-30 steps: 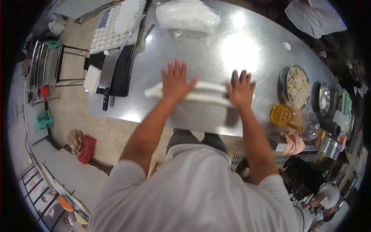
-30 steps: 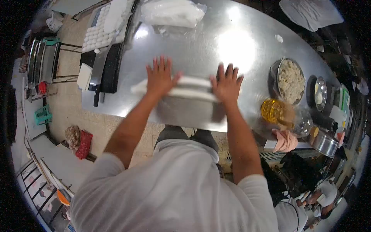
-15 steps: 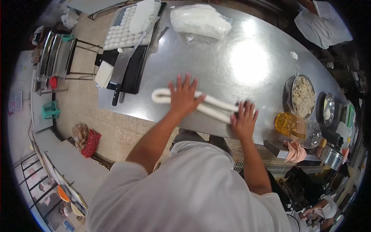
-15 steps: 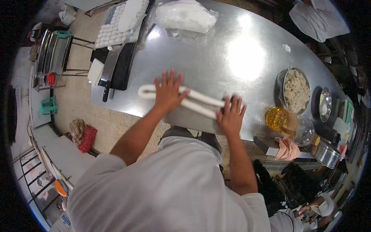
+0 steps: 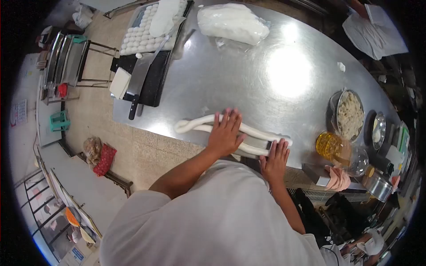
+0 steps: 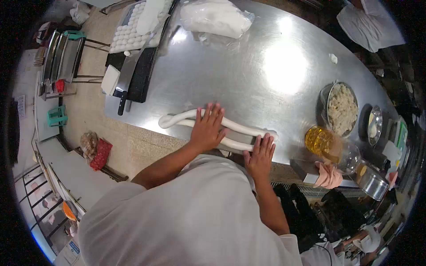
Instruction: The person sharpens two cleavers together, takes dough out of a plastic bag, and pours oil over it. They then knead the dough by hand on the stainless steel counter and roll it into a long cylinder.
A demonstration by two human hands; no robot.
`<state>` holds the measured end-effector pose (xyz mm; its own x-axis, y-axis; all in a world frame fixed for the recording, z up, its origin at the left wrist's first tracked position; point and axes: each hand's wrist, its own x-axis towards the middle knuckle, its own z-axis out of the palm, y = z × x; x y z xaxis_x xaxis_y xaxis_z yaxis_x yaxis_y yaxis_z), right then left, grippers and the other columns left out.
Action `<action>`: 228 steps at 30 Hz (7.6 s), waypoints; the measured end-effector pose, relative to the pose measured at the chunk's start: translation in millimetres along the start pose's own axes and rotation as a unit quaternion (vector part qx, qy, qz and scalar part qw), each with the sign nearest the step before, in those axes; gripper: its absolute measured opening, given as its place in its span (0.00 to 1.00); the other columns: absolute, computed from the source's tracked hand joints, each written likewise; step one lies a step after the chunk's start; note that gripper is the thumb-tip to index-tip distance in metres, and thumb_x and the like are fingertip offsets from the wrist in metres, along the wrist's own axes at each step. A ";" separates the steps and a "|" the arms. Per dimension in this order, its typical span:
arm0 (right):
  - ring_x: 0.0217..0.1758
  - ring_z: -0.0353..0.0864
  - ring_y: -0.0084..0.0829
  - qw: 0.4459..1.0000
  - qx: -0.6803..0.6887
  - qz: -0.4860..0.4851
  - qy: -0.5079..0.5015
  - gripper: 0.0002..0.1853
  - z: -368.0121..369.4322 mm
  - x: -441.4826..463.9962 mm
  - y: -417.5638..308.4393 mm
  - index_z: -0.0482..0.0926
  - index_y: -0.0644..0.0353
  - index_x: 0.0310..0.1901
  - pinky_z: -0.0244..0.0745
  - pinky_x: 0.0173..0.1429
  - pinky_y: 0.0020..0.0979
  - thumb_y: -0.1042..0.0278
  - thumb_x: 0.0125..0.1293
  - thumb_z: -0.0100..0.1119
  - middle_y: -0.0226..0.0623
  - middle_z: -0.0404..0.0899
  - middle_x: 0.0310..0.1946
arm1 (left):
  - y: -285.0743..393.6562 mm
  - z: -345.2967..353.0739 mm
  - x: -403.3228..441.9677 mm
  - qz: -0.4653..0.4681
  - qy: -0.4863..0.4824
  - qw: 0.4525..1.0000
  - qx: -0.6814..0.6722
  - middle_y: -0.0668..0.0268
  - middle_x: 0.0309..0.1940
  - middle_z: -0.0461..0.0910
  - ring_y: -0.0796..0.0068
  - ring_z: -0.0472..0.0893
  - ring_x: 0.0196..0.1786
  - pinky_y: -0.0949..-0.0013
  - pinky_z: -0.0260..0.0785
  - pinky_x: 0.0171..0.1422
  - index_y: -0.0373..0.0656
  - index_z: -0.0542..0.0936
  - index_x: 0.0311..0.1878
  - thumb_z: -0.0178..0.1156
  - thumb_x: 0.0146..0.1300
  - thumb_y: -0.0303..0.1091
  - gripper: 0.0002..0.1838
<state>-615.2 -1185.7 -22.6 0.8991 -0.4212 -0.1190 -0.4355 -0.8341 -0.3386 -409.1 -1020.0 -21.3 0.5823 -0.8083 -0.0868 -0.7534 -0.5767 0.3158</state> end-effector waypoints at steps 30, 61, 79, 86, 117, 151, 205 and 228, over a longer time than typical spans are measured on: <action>0.81 0.53 0.64 0.992 -0.070 -0.024 0.101 0.37 -26.1 145.0 59.4 0.65 0.56 0.76 0.44 0.82 0.61 0.40 0.73 0.49 0.65 0.57 0.76 | -28.1 -19.3 147.1 0.003 -0.002 0.992 0.127 0.56 0.84 0.46 0.50 0.43 0.86 0.37 0.30 0.85 0.47 0.55 0.83 0.39 0.75 0.66 0.42; 0.85 0.41 0.61 0.998 -0.012 0.038 -0.053 0.42 0.5 8.4 -51.5 0.55 0.58 0.80 0.37 0.82 0.64 0.45 0.72 0.55 0.57 0.44 0.82 | -123.2 -43.9 -46.8 -0.017 0.027 0.999 0.005 0.50 0.80 0.57 0.45 0.53 0.83 0.33 0.40 0.82 0.51 0.66 0.78 0.50 0.74 0.61 0.36; 0.85 0.38 0.63 0.994 -0.046 0.093 -0.039 0.43 24.4 7.8 -84.4 0.51 0.61 0.81 0.36 0.84 0.60 0.42 0.75 0.49 0.63 0.41 0.81 | -161.3 -63.9 7.0 0.023 0.014 0.996 0.089 0.58 0.80 0.60 0.45 0.52 0.83 0.32 0.33 0.83 0.57 0.69 0.77 0.49 0.73 0.64 0.35; 0.85 0.42 0.58 0.994 -0.088 0.051 0.045 0.40 -11.5 140.1 -33.2 0.60 0.49 0.80 0.35 0.84 0.60 0.33 0.74 0.43 0.58 0.49 0.81 | -170.5 -66.5 68.3 -0.072 0.023 0.987 0.145 0.56 0.80 0.59 0.42 0.52 0.83 0.31 0.38 0.82 0.59 0.69 0.77 0.50 0.73 0.62 0.34; 0.82 0.53 0.55 0.994 0.015 -0.001 0.105 0.35 -16.9 65.9 4.8 0.64 0.54 0.76 0.47 0.82 0.58 0.55 0.70 0.61 0.53 0.56 0.78 | 29.3 -18.9 42.6 0.144 -0.019 0.988 -0.041 0.49 0.75 0.67 0.46 0.61 0.79 0.36 0.46 0.82 0.36 0.70 0.72 0.60 0.70 0.48 0.34; 0.83 0.51 0.60 0.992 0.011 -0.074 0.101 0.41 -4.9 77.4 33.0 0.62 0.65 0.76 0.44 0.82 0.60 0.44 0.71 0.57 0.60 0.55 0.78 | 56.4 17.6 45.0 0.040 0.015 0.999 0.023 0.49 0.82 0.52 0.44 0.52 0.83 0.36 0.38 0.83 0.41 0.60 0.80 0.52 0.73 0.60 0.41; 0.84 0.49 0.54 0.995 -0.074 -0.068 -0.015 0.39 -27.3 112.4 24.7 0.62 0.55 0.78 0.43 0.82 0.62 0.42 0.71 0.54 0.43 0.55 0.81 | -51.7 -34.5 55.6 -0.047 -0.035 0.996 0.073 0.45 0.82 0.50 0.46 0.48 0.84 0.38 0.35 0.84 0.36 0.55 0.80 0.42 0.77 0.61 0.43; 0.85 0.43 0.59 0.999 -0.042 -0.007 -0.015 0.41 12.5 12.3 1.5 0.59 0.48 0.80 0.36 0.82 0.66 0.36 0.72 0.50 0.48 0.49 0.83 | -105.3 -68.0 -47.6 -0.029 -0.131 0.989 0.055 0.53 0.82 0.52 0.49 0.50 0.84 0.39 0.38 0.84 0.47 0.56 0.82 0.43 0.76 0.61 0.40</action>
<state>-604.3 -1187.8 -36.3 0.9057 -0.3991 -0.1431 -0.4236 -0.8673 -0.2614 -336.7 -912.7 13.8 0.5367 -0.7685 -0.3483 -0.7586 -0.6202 0.1995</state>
